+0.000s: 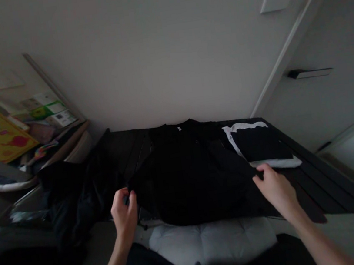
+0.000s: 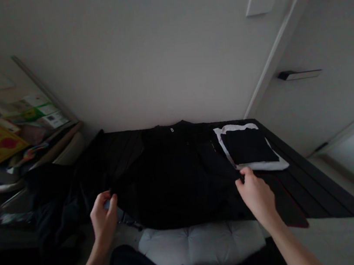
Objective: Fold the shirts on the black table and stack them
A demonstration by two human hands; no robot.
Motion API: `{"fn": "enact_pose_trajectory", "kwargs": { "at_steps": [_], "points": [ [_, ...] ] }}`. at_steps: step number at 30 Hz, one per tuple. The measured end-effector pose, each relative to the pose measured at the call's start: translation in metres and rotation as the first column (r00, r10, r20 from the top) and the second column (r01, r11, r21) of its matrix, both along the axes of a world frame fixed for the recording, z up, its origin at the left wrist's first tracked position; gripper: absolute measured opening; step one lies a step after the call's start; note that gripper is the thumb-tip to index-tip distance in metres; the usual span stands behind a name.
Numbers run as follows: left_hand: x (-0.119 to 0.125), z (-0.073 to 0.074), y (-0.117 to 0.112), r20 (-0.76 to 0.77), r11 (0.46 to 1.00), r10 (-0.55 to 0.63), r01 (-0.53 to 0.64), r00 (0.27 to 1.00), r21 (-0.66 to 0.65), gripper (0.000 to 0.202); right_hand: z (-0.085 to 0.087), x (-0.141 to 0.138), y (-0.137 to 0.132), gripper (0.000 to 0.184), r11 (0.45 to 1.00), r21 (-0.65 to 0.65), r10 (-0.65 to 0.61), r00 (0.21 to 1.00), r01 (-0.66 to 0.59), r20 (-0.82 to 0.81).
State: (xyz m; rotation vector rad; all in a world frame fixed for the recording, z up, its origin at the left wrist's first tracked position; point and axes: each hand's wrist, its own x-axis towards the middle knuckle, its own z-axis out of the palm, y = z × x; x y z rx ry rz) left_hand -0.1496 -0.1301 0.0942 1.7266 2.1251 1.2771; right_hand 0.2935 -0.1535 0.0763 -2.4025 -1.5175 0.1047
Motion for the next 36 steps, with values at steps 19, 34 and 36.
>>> {"fn": "enact_pose_trajectory", "kwargs": {
  "at_steps": [19,34,36],
  "points": [
    [0.034,-0.015,0.021,-0.532,0.916,-0.244,0.013,0.811,-0.401,0.040,-0.028,-0.131,0.089,0.041,0.832,0.024,0.554,0.832,-0.554,0.033],
    [0.004,-0.017,0.024,-0.353,0.683,-0.339,-0.030,0.872,-0.730,0.061,-0.025,-0.210,0.294,0.030,0.812,0.009,0.574,0.795,-0.584,-0.197],
    [0.001,-0.018,0.025,-0.308,0.662,-0.356,0.005,0.882,-0.750,0.063,-0.030,-0.217,0.304,0.026,0.787,-0.019,0.597,0.770,-0.616,-0.225]
  ]
}}
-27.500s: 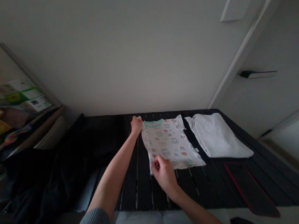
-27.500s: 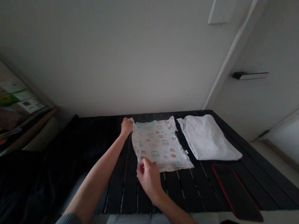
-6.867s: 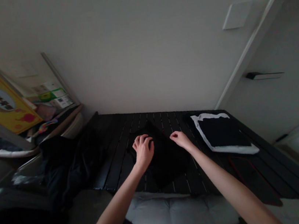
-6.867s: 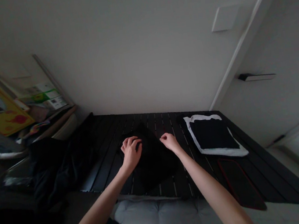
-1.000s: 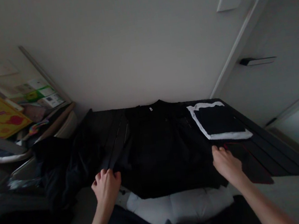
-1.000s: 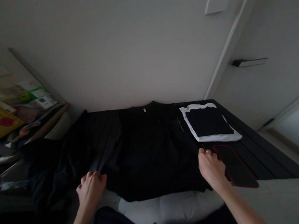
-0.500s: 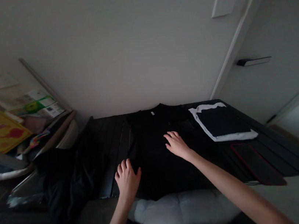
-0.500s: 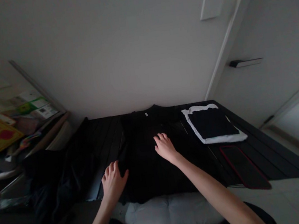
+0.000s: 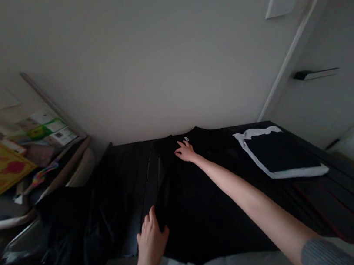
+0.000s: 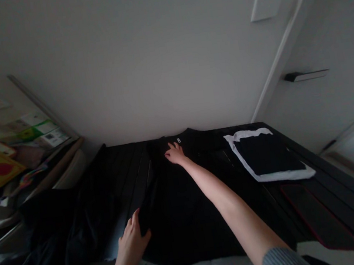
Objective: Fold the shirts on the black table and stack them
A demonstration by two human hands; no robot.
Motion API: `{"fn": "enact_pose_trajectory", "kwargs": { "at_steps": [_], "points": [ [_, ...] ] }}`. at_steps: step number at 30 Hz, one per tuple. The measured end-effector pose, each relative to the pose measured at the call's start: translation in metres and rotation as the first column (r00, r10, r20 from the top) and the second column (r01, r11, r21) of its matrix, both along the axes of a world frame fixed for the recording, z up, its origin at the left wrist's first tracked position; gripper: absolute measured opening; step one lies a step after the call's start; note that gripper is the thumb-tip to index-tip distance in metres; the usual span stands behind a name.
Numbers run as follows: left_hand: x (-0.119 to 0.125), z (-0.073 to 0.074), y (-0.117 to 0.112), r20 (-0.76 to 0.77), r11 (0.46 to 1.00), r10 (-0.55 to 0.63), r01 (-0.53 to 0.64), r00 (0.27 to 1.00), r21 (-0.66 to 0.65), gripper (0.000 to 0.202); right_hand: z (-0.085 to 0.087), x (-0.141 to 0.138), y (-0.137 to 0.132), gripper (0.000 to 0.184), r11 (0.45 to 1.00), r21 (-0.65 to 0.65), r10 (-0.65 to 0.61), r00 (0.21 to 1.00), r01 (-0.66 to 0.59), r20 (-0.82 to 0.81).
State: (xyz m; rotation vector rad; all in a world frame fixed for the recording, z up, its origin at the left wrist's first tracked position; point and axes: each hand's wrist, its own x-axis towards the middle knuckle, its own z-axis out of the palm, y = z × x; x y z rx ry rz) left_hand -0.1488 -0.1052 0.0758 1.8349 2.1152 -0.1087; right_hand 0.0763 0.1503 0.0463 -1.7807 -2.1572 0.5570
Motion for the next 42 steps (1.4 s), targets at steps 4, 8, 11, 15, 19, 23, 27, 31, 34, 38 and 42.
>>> {"fn": "enact_pose_trajectory", "kwargs": {
  "at_steps": [4,8,11,15,19,23,27,31,34,38,42],
  "points": [
    [-0.011,-0.007,-0.003,0.112,1.000,0.003,-0.006,0.994,0.029,0.064,-0.012,-0.012,0.008,0.026,0.997,-0.056,0.056,0.998,-0.057,-0.021],
    [-0.025,-0.012,-0.012,0.244,0.983,0.015,-0.058,0.970,0.171,0.054,-0.010,-0.014,0.018,0.041,0.999,-0.035,0.012,0.998,-0.015,-0.058],
    [-0.025,-0.010,-0.020,0.314,0.951,0.045,-0.137,0.948,0.277,0.044,0.005,-0.008,0.033,0.050,0.999,0.016,-0.040,0.995,0.042,-0.094],
    [-0.001,0.003,-0.028,0.437,0.932,-0.047,-0.118,0.898,0.343,0.047,0.030,0.004,0.049,0.058,0.990,0.120,-0.062,0.988,0.080,-0.145],
    [0.041,0.013,-0.038,0.530,0.946,-0.250,0.088,0.810,0.312,0.061,0.040,0.017,0.050,0.072,0.962,0.233,-0.100,0.980,0.139,-0.174],
    [0.076,0.013,-0.050,0.566,0.923,-0.384,0.301,0.730,0.240,0.075,0.032,0.031,0.040,0.078,0.971,0.170,-0.146,0.980,0.169,-0.136],
    [0.089,0.006,-0.058,0.555,0.855,-0.513,0.445,0.655,0.264,0.067,0.010,0.041,0.019,0.073,0.967,0.080,-0.244,0.969,0.241,0.027],
    [0.089,-0.012,-0.049,0.405,0.824,-0.560,0.434,0.723,0.364,0.050,-0.020,0.045,-0.008,0.065,0.986,0.114,-0.132,0.983,0.118,0.126],
    [0.088,-0.030,-0.037,0.230,0.794,-0.567,0.450,0.791,0.409,0.050,-0.039,0.047,-0.024,0.055,0.999,0.026,-0.031,0.988,0.028,0.148],
    [0.086,-0.051,-0.030,0.033,0.764,-0.539,0.472,0.841,0.441,0.053,-0.045,0.045,-0.025,0.050,0.995,0.044,-0.097,0.984,0.092,0.148],
    [0.086,-0.054,-0.027,-0.043,0.739,-0.509,0.462,0.860,0.490,0.045,-0.035,0.045,0.001,0.048,0.970,0.094,-0.232,0.968,0.223,0.095]
  ]
}}
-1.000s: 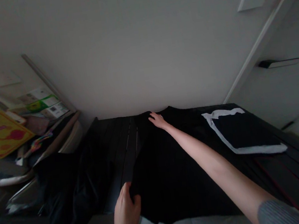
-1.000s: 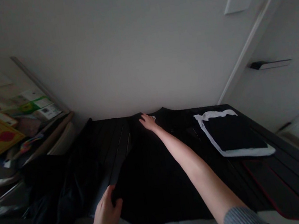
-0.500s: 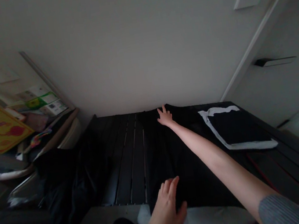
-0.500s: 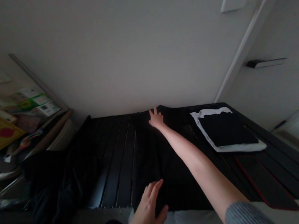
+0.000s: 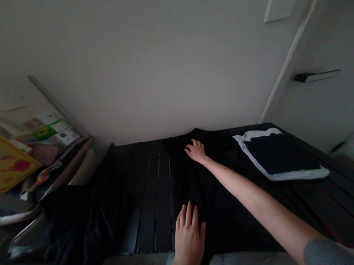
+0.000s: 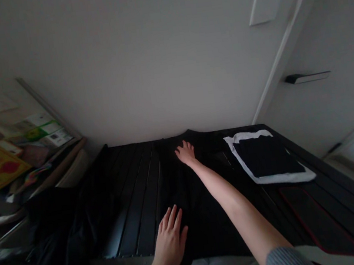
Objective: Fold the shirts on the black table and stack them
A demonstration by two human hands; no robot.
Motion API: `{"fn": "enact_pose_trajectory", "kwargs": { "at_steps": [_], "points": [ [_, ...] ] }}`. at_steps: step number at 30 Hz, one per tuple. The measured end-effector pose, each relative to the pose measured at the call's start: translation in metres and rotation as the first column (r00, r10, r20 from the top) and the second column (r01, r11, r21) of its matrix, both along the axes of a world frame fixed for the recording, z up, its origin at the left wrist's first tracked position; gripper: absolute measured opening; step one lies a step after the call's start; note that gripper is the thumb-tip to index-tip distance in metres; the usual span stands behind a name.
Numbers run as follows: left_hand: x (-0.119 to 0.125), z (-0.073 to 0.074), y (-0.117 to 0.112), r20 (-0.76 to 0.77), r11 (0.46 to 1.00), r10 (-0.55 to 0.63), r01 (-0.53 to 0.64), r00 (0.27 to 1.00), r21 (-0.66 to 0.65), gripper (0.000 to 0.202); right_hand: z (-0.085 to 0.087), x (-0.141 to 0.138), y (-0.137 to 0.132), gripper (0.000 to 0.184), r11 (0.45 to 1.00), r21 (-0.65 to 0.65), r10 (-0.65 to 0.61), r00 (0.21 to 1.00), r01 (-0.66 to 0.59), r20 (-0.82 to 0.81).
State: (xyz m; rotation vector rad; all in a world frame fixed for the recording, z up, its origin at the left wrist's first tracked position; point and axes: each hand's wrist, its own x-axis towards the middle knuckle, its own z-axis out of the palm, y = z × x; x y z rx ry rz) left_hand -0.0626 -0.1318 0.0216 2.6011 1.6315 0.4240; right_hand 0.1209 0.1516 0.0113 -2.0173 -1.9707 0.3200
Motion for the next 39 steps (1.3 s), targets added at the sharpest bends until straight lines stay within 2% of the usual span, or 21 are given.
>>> {"fn": "enact_pose_trajectory", "kwargs": {
  "at_steps": [4,7,10,12,14,16,20,22,25,28,33,39],
  "points": [
    [0.005,0.014,0.028,0.056,0.998,0.068,-0.068,0.996,-0.001,0.037,0.001,0.006,0.030,0.048,0.993,-0.077,-0.089,0.994,0.084,-0.064],
    [0.012,0.019,0.060,0.058,0.999,0.028,-0.030,0.998,0.024,0.040,-0.003,0.010,0.041,0.044,0.989,-0.126,-0.090,0.993,0.080,-0.079],
    [0.020,0.011,0.086,0.016,1.000,0.001,-0.002,1.000,0.025,0.046,-0.003,0.008,0.038,0.045,0.993,-0.086,-0.093,0.992,0.085,-0.085],
    [0.023,0.002,0.095,-0.022,1.000,0.016,-0.016,1.000,0.015,0.050,-0.002,0.006,0.030,0.047,0.993,0.009,-0.118,0.990,0.119,-0.070],
    [0.024,-0.008,0.098,-0.056,0.999,0.033,-0.032,0.998,0.018,0.053,-0.001,0.006,0.021,0.046,0.977,0.113,-0.177,0.984,0.180,-0.035],
    [0.023,-0.014,0.097,-0.080,0.999,0.036,-0.034,0.996,0.035,0.055,0.000,0.012,0.011,0.039,0.961,0.161,-0.229,0.973,0.227,-0.002],
    [0.022,-0.018,0.097,-0.103,0.997,0.029,-0.022,0.994,0.069,0.055,0.005,0.035,-0.002,0.034,0.936,0.224,-0.289,0.956,0.273,0.042],
    [0.023,-0.018,0.097,-0.110,0.997,0.030,-0.021,0.994,0.079,0.055,0.010,0.052,-0.006,0.039,0.897,0.253,-0.380,0.925,0.362,0.025],
    [0.024,-0.018,0.097,-0.117,0.996,0.037,-0.027,0.992,0.086,0.056,0.018,0.082,-0.008,0.051,0.826,0.115,-0.550,0.833,0.552,-0.055],
    [0.024,-0.018,0.097,-0.118,0.996,0.036,-0.026,0.992,0.087,0.056,0.022,0.112,-0.009,0.062,0.785,-0.054,-0.619,0.780,0.617,-0.096],
    [0.024,-0.018,0.097,-0.104,0.996,0.028,-0.019,0.994,0.082,0.056,0.014,0.143,-0.009,0.056,0.845,-0.137,-0.533,0.831,0.516,-0.156],
    [0.026,-0.015,0.095,-0.110,0.998,0.036,-0.029,0.993,0.057,0.056,0.000,0.141,-0.002,0.061,0.906,-0.098,-0.423,0.869,0.412,-0.257]
  ]
}}
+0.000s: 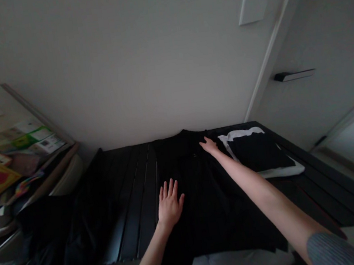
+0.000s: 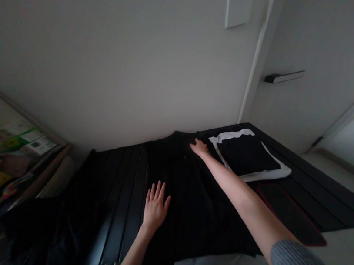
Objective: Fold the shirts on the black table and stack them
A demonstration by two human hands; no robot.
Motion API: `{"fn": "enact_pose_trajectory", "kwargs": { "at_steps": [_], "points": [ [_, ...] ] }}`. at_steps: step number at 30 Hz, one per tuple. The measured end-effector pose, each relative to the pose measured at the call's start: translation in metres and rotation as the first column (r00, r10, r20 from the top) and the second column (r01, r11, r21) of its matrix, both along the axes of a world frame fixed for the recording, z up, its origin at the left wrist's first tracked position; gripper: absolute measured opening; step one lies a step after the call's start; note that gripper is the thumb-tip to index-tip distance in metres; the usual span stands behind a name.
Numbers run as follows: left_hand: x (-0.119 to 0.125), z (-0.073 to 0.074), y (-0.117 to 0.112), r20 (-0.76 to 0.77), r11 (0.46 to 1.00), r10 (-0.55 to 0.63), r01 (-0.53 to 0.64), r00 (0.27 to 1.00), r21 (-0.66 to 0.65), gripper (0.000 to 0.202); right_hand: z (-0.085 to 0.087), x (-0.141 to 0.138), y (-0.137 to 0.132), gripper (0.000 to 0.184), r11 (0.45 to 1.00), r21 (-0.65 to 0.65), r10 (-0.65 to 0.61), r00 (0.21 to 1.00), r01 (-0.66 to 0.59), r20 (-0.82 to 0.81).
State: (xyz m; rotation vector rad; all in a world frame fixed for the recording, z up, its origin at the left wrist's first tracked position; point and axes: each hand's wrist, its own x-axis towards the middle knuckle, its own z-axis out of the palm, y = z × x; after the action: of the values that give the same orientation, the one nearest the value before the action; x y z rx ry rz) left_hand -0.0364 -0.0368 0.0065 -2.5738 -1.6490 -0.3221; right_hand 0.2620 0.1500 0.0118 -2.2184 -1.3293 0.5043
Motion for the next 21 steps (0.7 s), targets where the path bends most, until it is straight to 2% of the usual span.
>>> {"fn": "enact_pose_trajectory", "kwargs": {
  "at_steps": [5,8,11,13,15,18,21],
  "points": [
    [0.002,0.007,-0.001,0.012,1.000,0.011,-0.011,1.000,-0.029,0.054,0.011,0.012,0.008,0.073,0.983,0.179,-0.043,0.999,0.036,0.033],
    [0.009,0.011,-0.003,0.018,0.996,0.059,-0.058,0.998,-0.072,0.053,0.025,0.040,0.013,0.071,0.965,0.258,-0.057,0.996,0.037,0.070],
    [0.033,0.019,-0.012,0.072,0.988,0.131,-0.124,0.989,-0.089,0.046,0.036,0.071,0.014,0.070,0.960,0.280,-0.006,0.994,-0.024,0.105],
    [0.060,0.029,-0.024,0.161,0.995,0.069,-0.055,0.984,-0.089,0.042,0.039,0.089,0.014,0.070,0.959,0.272,0.046,0.991,-0.079,0.128],
    [0.093,0.040,-0.040,0.274,0.989,-0.070,0.101,0.959,-0.103,0.040,0.042,0.103,0.015,0.068,0.957,0.253,0.104,0.983,-0.140,0.152],
    [0.144,0.053,-0.065,0.395,0.942,-0.215,0.296,0.893,-0.158,0.037,0.044,0.117,0.018,0.064,0.949,0.216,0.192,0.963,-0.231,0.187],
    [0.184,0.055,-0.085,0.409,0.883,-0.295,0.410,0.864,-0.228,0.037,0.046,0.123,0.023,0.061,0.938,0.183,0.254,0.943,-0.294,0.215]
  ]
}}
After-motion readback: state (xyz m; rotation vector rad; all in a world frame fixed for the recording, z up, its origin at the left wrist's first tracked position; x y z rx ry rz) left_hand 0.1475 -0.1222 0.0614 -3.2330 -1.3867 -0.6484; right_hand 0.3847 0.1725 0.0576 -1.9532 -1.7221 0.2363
